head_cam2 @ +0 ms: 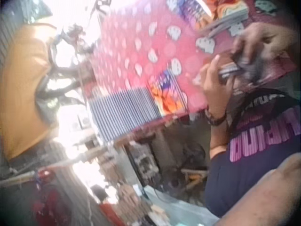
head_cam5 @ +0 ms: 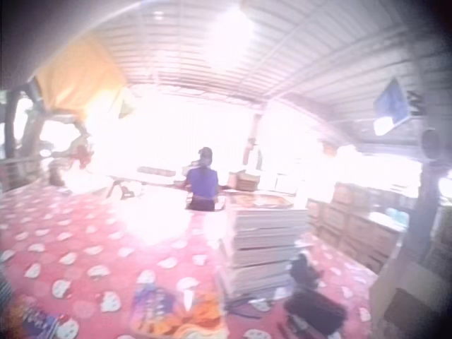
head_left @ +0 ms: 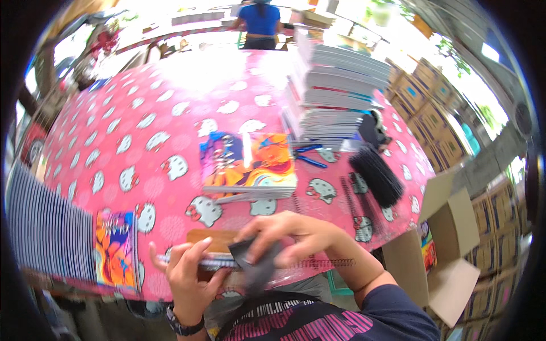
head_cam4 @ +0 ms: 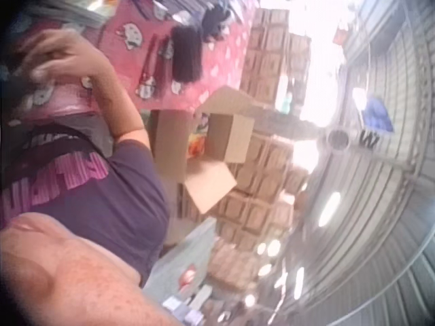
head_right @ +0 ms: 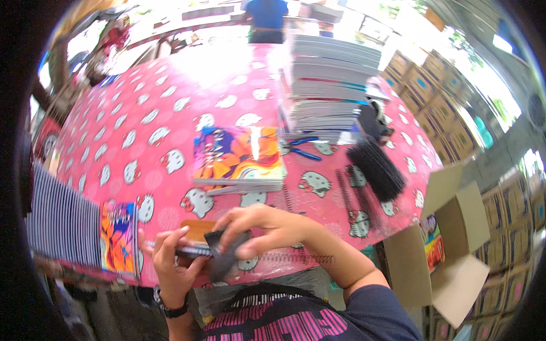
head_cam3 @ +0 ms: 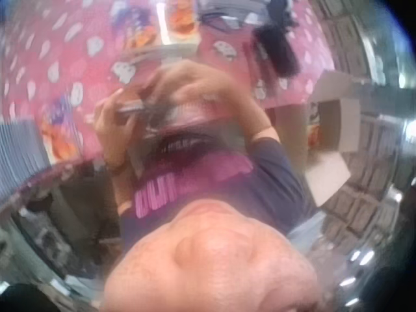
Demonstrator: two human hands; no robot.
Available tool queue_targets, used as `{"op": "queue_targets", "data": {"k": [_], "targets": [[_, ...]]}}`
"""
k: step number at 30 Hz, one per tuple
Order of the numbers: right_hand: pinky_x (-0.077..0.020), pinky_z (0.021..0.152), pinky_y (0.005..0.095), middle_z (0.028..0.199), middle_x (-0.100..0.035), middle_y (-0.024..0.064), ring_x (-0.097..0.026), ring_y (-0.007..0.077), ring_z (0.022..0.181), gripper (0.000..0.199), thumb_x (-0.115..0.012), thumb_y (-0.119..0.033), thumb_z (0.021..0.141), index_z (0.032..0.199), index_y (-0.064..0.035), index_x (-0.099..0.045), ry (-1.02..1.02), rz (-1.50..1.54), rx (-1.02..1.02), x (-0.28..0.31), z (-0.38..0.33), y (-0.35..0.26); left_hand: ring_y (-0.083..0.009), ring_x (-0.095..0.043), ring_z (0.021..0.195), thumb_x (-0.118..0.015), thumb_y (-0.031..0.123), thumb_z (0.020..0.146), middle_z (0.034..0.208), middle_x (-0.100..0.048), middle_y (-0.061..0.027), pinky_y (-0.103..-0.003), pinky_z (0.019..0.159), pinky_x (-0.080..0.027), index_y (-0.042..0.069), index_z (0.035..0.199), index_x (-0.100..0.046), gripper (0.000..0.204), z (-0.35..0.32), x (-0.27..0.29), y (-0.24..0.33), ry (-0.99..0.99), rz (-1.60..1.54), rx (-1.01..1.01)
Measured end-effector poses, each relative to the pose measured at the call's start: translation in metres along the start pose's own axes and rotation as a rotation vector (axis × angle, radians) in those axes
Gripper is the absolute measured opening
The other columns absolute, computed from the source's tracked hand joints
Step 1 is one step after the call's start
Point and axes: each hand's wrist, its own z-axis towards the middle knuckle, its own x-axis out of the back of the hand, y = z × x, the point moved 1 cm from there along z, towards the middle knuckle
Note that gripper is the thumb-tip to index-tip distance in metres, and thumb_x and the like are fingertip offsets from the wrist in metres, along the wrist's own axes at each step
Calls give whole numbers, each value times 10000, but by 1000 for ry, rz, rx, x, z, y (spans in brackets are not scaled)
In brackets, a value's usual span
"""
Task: The person is inserting spiral coils into the punched holes of printed notebooks, crimping the ends of the wire with pliers, and stacking the completed notebooks on a table.
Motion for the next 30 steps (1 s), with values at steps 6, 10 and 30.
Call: {"op": "queue_targets", "data": {"k": [6, 10, 30], "targets": [[-388, 949, 378, 1222, -557, 172, -528, 308, 1111, 354, -622, -377, 842, 1051, -100, -695, -21, 180, 28, 1, 0, 5, -167, -571, 854, -816, 137, 555, 713, -609, 29, -535, 1109, -52, 109, 1112, -563, 613, 2, -2, -2, -14, 43, -55], [-403, 921, 393, 1187, -554, 184, -531, 320, 1094, 347, -662, -363, 817, 1007, -75, -697, 138, -571, -240, 6, 10, 24, -164, -556, 937, -817, 195, 572, 870, -642, -2, -493, 1121, -59, 89, 1169, -543, 666, -2, 9, -10, -47, 126, -76], [-397, 943, 380, 1150, -595, 205, -549, 282, 1091, 431, -628, -361, 800, 1006, 14, -678, 171, -187, -176, -24, 46, 33, -113, -550, 974, -651, -73, 803, 1082, -577, -67, -245, 874, -441, -29, 1291, -477, 520, -36, -20, -60, 455, -1215, 482]]}}
